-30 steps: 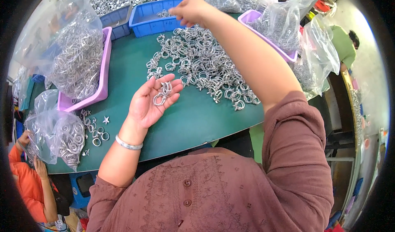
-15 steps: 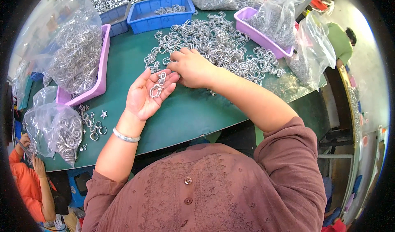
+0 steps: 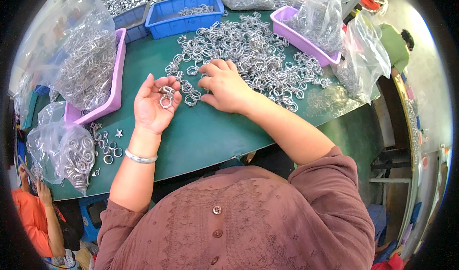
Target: The person links metal rings together by hand from a pile on the workbench.
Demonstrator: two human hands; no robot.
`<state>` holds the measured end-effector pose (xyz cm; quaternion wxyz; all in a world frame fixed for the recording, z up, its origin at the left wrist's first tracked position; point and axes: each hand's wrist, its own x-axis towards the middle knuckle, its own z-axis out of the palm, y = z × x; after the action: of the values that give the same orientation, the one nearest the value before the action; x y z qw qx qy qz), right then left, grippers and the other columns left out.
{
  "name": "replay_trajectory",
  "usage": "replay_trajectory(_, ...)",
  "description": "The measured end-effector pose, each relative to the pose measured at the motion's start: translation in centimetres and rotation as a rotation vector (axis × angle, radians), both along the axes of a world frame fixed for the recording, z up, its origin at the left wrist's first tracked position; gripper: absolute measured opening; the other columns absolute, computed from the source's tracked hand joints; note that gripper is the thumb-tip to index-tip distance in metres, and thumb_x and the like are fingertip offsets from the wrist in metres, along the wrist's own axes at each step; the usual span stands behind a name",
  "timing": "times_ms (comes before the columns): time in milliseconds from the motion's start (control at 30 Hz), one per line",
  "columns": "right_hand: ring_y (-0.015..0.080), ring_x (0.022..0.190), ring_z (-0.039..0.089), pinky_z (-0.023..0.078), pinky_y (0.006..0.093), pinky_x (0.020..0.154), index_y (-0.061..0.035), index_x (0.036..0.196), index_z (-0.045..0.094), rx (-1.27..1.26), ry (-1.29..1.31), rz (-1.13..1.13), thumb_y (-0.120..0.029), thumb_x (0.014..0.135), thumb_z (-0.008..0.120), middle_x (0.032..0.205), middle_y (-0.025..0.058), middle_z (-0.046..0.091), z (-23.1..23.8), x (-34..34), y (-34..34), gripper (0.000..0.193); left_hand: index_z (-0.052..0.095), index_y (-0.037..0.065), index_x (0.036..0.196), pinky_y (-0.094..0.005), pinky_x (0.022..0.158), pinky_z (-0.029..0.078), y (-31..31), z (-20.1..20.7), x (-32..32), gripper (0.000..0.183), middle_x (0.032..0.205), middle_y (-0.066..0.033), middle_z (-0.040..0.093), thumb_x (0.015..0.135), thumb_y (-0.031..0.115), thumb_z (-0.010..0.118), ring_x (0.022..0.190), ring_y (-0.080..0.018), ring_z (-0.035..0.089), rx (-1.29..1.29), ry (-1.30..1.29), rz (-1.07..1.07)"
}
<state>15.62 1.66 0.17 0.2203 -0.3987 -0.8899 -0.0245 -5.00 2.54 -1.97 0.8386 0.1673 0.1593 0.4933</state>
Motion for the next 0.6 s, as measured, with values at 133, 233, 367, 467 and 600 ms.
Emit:
replay_trajectory(133,0.0285,0.107,0.043,0.031,0.0441,0.09,-0.0106,0.083,0.064,0.054,0.048,-0.021,-0.02,0.064,0.07,0.11,0.0076,0.052,-0.4,-0.4,-0.4,0.022,0.061,0.004,0.085,-0.0349,0.071,0.048,0.3,-0.1,0.0,0.024,0.088,-0.0099,0.06,0.086,0.026,0.052,0.083,-0.0239,0.057,0.001,0.037,0.117)
replay_trajectory(233,0.0282,0.106,0.044,0.031,0.0444,0.09,-0.0114,0.08,0.064,0.07,0.042,-0.015,-0.018,0.065,0.069,0.109,0.0073,0.052,-0.6,-0.5,-0.5,0.017,0.059,0.003,0.088,-0.0328,0.068,0.048,0.2,0.0,0.3,0.023,0.08,-0.0071,0.058,0.087,0.025,0.051,0.078,-0.0217,0.057,-0.008,0.079,0.107)
replay_trajectory(367,0.0271,0.105,0.045,0.031,0.0438,0.09,-0.0121,0.075,0.064,0.062,0.127,0.012,-0.014,0.066,0.067,0.106,0.0051,0.054,-0.4,-0.2,-0.6,0.01,0.057,0.003,0.091,-0.0272,0.058,0.045,0.1,-0.2,0.4,0.021,0.074,-0.0045,0.055,0.087,0.022,0.051,0.07,-0.0162,0.054,0.029,0.206,0.116)
replay_trajectory(467,0.0257,0.104,0.046,0.031,0.0423,0.09,-0.0113,0.075,0.063,0.036,0.211,0.029,-0.012,0.066,0.066,0.104,0.0038,0.056,-0.5,0.4,-0.5,0.009,0.058,0.003,0.091,-0.0226,0.052,0.042,-0.1,0.1,0.9,0.017,0.073,-0.0031,0.056,0.086,0.018,0.052,0.064,-0.0115,0.053,0.057,0.319,0.118)
replay_trajectory(600,0.0266,0.095,0.05,0.037,0.036,0.084,-0.0063,0.081,0.058,-0.062,0.318,0.135,-0.005,0.071,0.063,0.102,0.0075,0.055,-0.3,0.8,-0.3,0.011,0.057,0.002,0.096,-0.0192,0.052,0.038,-0.6,0.3,1.6,0.018,0.079,-0.0015,0.057,0.085,0.016,0.054,0.062,-0.0077,0.049,0.189,0.585,0.125)
